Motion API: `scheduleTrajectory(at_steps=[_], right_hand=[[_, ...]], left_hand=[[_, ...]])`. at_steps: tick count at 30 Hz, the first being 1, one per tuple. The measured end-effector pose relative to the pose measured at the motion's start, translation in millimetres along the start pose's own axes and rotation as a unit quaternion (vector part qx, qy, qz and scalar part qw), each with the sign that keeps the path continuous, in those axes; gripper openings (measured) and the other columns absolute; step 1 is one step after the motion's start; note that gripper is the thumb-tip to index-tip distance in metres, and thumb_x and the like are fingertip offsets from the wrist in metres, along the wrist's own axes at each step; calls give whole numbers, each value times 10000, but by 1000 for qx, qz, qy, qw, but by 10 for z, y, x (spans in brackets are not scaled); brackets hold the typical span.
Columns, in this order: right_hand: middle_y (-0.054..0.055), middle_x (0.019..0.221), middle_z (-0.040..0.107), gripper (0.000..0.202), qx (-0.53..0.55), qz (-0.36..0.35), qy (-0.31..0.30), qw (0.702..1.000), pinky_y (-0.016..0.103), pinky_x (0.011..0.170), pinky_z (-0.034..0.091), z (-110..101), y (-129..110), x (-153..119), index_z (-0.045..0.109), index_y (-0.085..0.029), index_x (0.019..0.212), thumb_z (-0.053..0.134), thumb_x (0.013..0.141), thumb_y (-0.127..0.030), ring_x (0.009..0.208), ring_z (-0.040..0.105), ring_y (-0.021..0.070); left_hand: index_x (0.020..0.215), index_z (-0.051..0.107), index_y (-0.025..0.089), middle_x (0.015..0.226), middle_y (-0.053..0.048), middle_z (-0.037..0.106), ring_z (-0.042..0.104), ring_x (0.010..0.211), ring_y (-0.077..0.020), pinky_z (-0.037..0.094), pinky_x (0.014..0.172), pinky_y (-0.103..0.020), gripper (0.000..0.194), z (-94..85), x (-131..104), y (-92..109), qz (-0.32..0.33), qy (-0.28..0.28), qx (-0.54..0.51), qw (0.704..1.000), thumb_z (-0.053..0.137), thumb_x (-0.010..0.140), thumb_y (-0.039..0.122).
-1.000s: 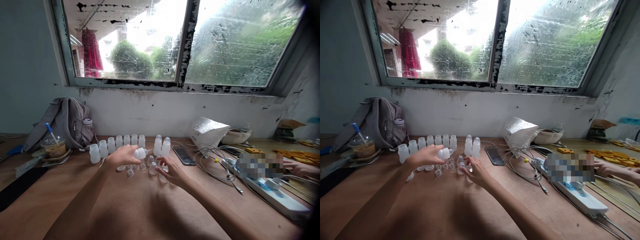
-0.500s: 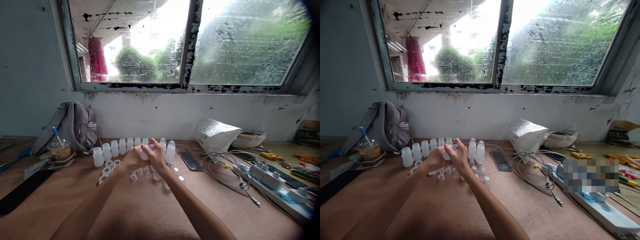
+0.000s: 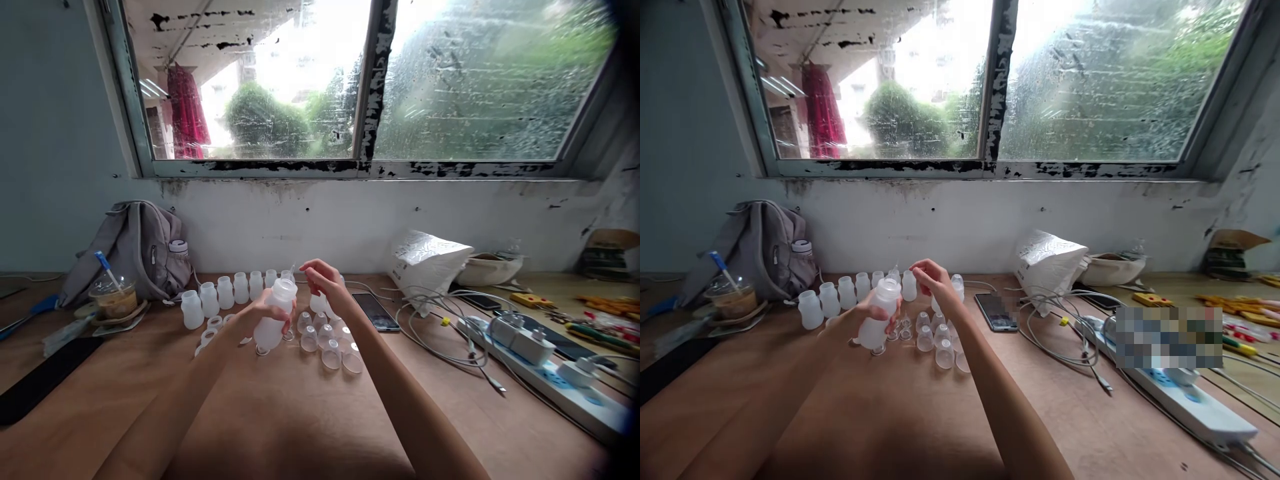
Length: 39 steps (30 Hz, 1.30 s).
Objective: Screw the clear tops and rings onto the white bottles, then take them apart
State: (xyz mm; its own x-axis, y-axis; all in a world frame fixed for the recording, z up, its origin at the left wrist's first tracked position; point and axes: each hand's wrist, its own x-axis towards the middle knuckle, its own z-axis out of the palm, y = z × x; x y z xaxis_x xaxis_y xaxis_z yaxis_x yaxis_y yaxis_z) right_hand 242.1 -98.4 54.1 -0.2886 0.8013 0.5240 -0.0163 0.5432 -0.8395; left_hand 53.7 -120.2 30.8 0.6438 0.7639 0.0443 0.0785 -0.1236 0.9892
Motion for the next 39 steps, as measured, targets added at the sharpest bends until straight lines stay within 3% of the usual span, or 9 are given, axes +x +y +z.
scheduleTrajectory(at_steps=[4, 9, 16, 22, 25, 28, 31, 33, 39], right_hand=[[-64, 550, 381, 274, -20, -19, 2, 1000, 199, 435, 277, 75, -180, -36, 508, -186, 722, 547, 726, -457, 466, 332, 65], [-46, 535, 429, 328, -65, -25, 6, 998, 200, 421, 293, 105, -165, -31, 515, -167, 634, 579, 688, -484, 467, 363, 66], [-24, 543, 495, 297, -17, -32, 34, 999, 233, 440, 395, 21, -113, 10, 560, -156, 726, 581, 702, -451, 460, 448, 89], [-2, 595, 538, 256, -138, -52, 98, 984, 239, 460, 417, -3, -162, 1, 584, -162, 683, 590, 696, -418, 487, 470, 99], [-9, 578, 549, 222, -213, -14, 28, 976, 222, 454, 389, 60, -222, -58, 583, -164, 667, 570, 718, -379, 470, 469, 90], [-5, 593, 582, 162, -294, 37, -140, 945, 198, 465, 370, 194, -274, -156, 598, -154, 630, 593, 701, -300, 499, 493, 86], [-9, 568, 586, 65, -372, 79, -300, 875, 177, 444, 342, 382, -234, -253, 616, -150, 595, 633, 634, -198, 502, 494, 84], [-17, 533, 568, 33, -402, 112, -365, 832, 182, 431, 336, 506, -134, -300, 622, -163, 582, 646, 605, -165, 479, 490, 89], [-32, 390, 462, 247, -391, 157, -373, 826, 220, 449, 361, 662, 227, -359, 524, -172, 407, 751, 503, -167, 430, 480, 106]], left_hand=[[744, 509, 159, 628, 4, 503, 469, 538, -120, 393, 503, -249, 206, 86, 22, 42, 10, 16, -13, 1000, 566, 581, 270], [771, 500, 156, 651, 17, 502, 465, 536, -114, 389, 506, -245, 222, 95, 31, 109, -7, 10, 42, 999, 597, 606, 270], [1067, 432, 215, 861, 1, 518, 496, 765, -152, 409, 628, -242, 483, -80, -71, 187, -21, -26, 57, 998, 596, 614, 222], [1135, 381, 252, 994, -17, 508, 490, 902, -173, 424, 697, -242, 521, -250, -96, 220, 20, 95, 96, 991, 594, 660, 276], [1048, 452, 208, 933, -19, 538, 508, 879, -180, 428, 692, -244, 488, -327, -54, 209, 50, 213, 146, 965, 636, 627, 372], [972, 477, 178, 844, -10, 548, 533, 771, -160, 429, 636, -243, 453, -367, -25, 192, 78, 314, 178, 929, 620, 627, 434], [989, 453, 185, 826, -6, 558, 550, 722, -154, 435, 603, -246, 452, -363, -27, 186, 82, 309, 185, 929, 592, 651, 450], [1016, 436, 197, 841, -9, 560, 552, 737, -161, 437, 604, -247, 467, -354, -34, 172, 69, 301, 205, 929, 586, 659, 457], [1086, 419, 224, 992, -53, 539, 540, 847, -180, 448, 654, -264, 423, -366, -50, 96, -4, 224, 205, 953, 524, 715, 399]])
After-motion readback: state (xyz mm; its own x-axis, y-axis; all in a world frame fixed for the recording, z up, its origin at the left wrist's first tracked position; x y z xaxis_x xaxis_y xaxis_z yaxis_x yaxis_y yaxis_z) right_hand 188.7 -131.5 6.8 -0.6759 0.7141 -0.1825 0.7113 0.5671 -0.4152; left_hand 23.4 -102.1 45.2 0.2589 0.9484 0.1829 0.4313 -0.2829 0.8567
